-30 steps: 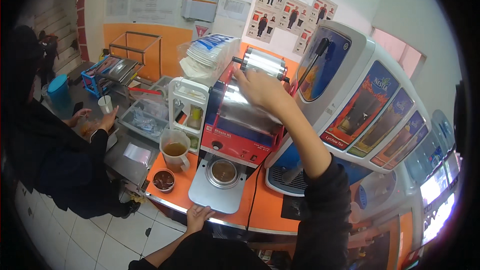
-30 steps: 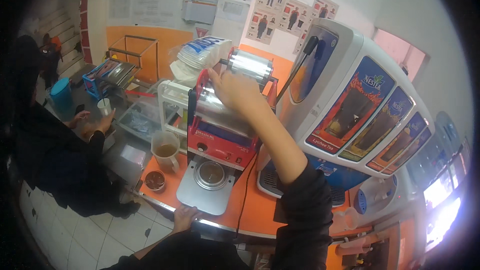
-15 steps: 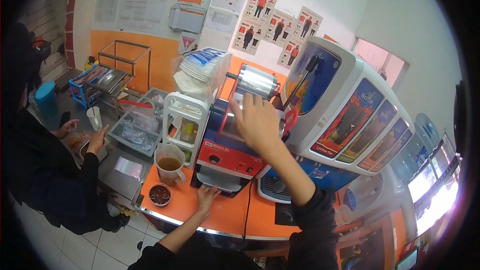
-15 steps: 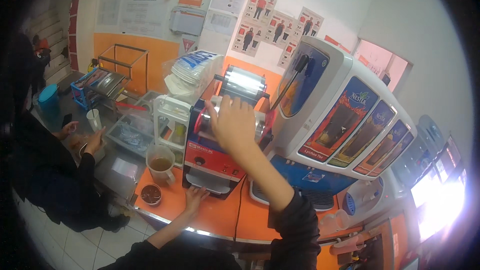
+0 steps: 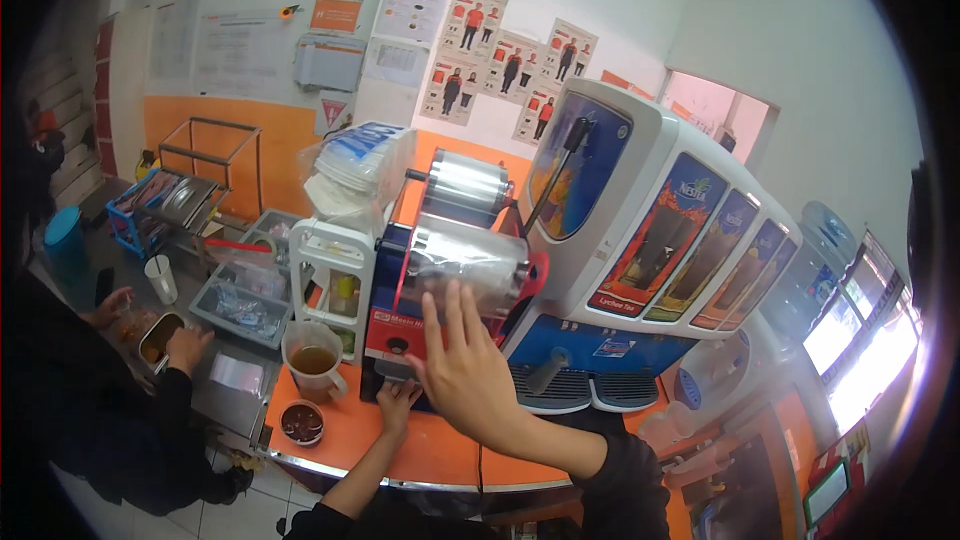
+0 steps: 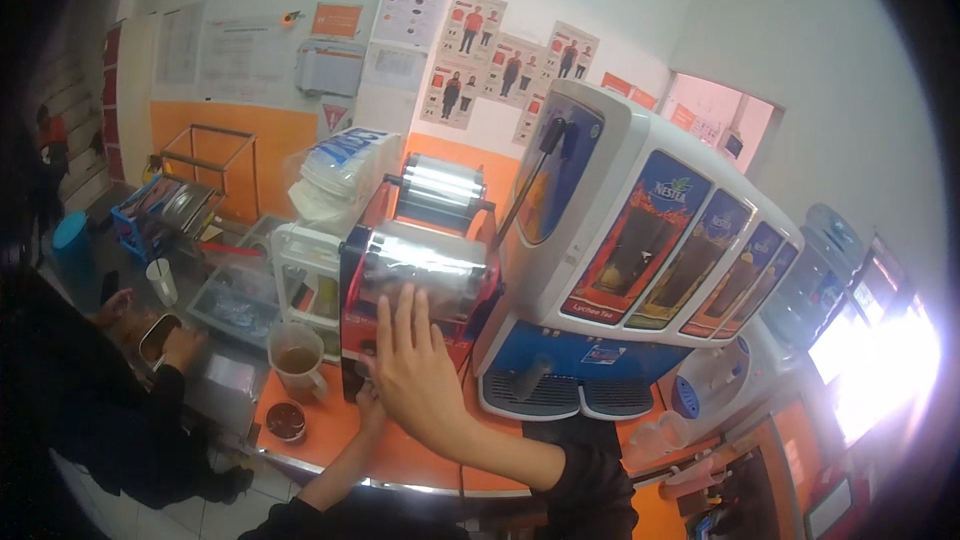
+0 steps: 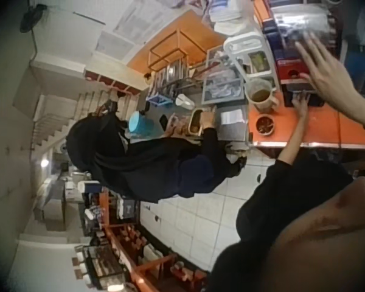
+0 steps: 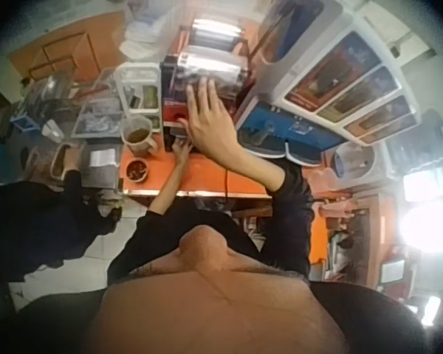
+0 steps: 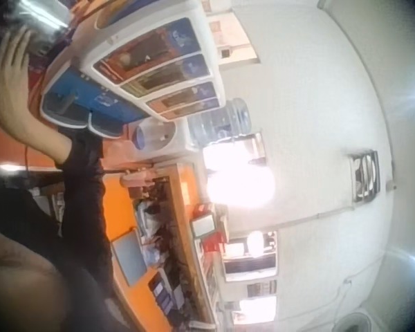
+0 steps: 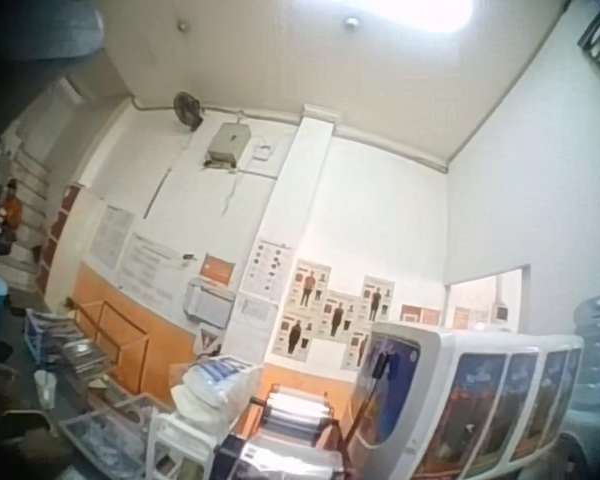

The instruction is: The person fills a pitcher with water from a water dispenser and stirs the beverage. The person then pours the liquid into cups, adds toppings into the cups with a spoon, and seals the plastic cups using a cup sealing machine.

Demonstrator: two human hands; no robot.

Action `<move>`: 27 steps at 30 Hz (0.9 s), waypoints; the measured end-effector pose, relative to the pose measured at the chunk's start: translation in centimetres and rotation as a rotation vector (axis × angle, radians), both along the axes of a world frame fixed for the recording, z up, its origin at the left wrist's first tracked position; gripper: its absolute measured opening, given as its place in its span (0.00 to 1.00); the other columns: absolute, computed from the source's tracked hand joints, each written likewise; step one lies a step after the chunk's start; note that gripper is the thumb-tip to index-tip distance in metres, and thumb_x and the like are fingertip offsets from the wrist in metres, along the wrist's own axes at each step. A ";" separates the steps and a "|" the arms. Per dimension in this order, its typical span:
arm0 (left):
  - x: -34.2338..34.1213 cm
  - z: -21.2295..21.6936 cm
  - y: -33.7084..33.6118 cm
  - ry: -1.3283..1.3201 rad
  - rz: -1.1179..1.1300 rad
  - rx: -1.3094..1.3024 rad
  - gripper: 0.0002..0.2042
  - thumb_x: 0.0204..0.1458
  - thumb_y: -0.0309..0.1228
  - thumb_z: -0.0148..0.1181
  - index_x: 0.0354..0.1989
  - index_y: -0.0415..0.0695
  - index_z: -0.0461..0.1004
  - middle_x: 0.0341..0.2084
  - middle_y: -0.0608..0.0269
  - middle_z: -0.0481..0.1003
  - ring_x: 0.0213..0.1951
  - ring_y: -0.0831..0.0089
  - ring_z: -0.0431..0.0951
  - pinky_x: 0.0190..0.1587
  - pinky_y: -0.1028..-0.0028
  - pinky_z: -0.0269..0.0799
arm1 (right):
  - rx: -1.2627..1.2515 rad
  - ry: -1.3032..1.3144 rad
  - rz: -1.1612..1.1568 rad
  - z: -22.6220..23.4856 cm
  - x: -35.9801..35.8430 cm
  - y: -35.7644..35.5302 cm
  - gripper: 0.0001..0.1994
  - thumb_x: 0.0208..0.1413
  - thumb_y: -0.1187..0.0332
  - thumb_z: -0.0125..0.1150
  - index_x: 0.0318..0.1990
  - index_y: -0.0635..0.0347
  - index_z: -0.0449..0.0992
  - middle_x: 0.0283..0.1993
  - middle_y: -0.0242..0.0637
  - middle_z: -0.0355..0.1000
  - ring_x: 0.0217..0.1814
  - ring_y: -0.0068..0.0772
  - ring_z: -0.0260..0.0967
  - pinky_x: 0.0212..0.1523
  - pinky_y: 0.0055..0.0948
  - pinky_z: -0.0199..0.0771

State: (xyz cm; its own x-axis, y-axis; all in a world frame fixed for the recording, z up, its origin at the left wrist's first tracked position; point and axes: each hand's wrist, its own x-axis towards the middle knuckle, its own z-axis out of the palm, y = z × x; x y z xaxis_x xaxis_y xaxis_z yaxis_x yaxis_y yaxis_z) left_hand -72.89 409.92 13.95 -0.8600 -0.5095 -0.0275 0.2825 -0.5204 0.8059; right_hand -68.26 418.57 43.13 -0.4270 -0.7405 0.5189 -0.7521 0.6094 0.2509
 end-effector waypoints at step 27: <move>5.1 15.5 -0.2 0.149 0.304 -1.501 0.26 0.48 0.28 0.56 0.58 0.39 0.60 0.56 0.49 0.61 0.60 0.54 0.59 0.60 0.54 0.51 | 0.174 0.608 -0.438 14.5 -13.1 7.2 0.06 0.51 0.71 0.56 0.26 0.62 0.76 0.31 0.43 0.70 0.39 0.39 0.68 0.36 0.32 0.66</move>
